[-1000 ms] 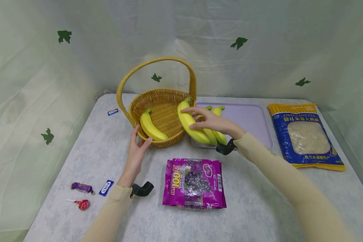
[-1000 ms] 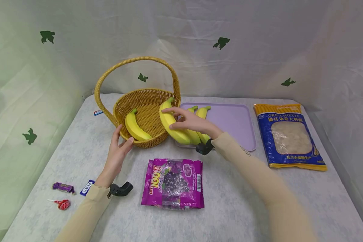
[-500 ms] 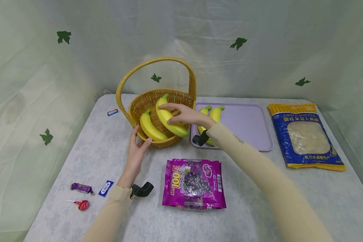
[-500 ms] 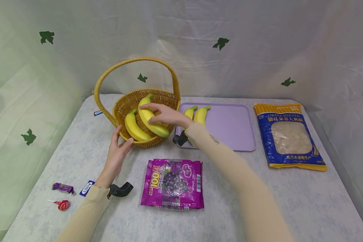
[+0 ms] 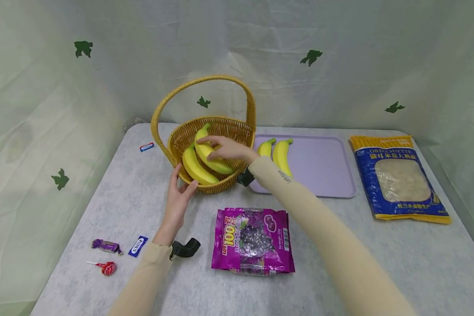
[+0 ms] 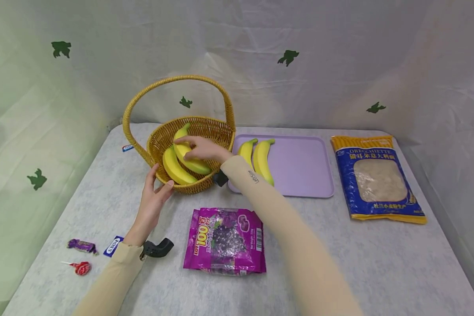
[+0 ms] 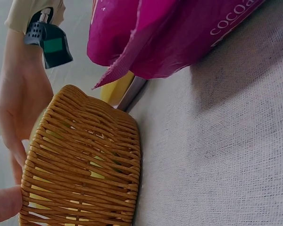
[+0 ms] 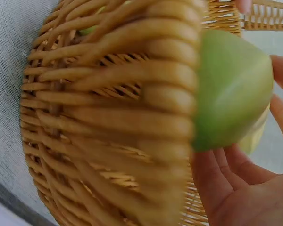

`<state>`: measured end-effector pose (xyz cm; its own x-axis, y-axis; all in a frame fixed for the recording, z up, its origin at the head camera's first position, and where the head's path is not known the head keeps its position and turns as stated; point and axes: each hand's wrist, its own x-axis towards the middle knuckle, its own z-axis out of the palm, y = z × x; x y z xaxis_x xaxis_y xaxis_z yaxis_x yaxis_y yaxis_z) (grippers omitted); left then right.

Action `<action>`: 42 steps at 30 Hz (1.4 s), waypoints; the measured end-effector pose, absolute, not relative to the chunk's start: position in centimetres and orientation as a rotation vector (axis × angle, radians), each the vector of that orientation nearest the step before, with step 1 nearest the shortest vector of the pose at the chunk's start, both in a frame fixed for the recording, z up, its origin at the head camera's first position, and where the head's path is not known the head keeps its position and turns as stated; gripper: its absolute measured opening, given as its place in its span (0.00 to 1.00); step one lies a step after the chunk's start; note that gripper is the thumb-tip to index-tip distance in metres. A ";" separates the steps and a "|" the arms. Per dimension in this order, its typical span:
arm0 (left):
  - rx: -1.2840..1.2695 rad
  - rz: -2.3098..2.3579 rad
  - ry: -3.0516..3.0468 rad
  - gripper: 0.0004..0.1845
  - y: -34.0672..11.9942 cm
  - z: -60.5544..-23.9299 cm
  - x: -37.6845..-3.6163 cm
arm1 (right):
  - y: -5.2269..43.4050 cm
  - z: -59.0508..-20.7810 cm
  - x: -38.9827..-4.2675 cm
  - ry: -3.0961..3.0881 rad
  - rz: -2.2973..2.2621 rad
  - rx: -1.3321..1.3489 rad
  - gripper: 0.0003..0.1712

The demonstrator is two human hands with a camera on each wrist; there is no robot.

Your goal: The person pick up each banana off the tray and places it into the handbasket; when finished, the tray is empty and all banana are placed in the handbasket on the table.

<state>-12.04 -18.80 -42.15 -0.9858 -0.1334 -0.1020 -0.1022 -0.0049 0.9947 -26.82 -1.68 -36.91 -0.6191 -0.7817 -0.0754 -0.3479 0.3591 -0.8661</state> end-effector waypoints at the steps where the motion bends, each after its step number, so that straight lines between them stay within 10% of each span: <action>1: 0.260 -2.196 -2.199 0.38 -18.8 -42.1 -12.0 | -1.9 -37.1 -26.8 2.147 -1.185 -0.978 0.32; 26: 0.259 -2.184 -2.201 0.38 -18.8 -42.3 -12.0 | -4.1 -38.5 -26.1 2.323 -0.831 -0.749 0.33; 42: 0.272 -2.172 -2.211 0.38 -18.7 -42.2 -11.8 | 1.2 -37.1 -26.9 2.093 -1.388 -0.728 0.26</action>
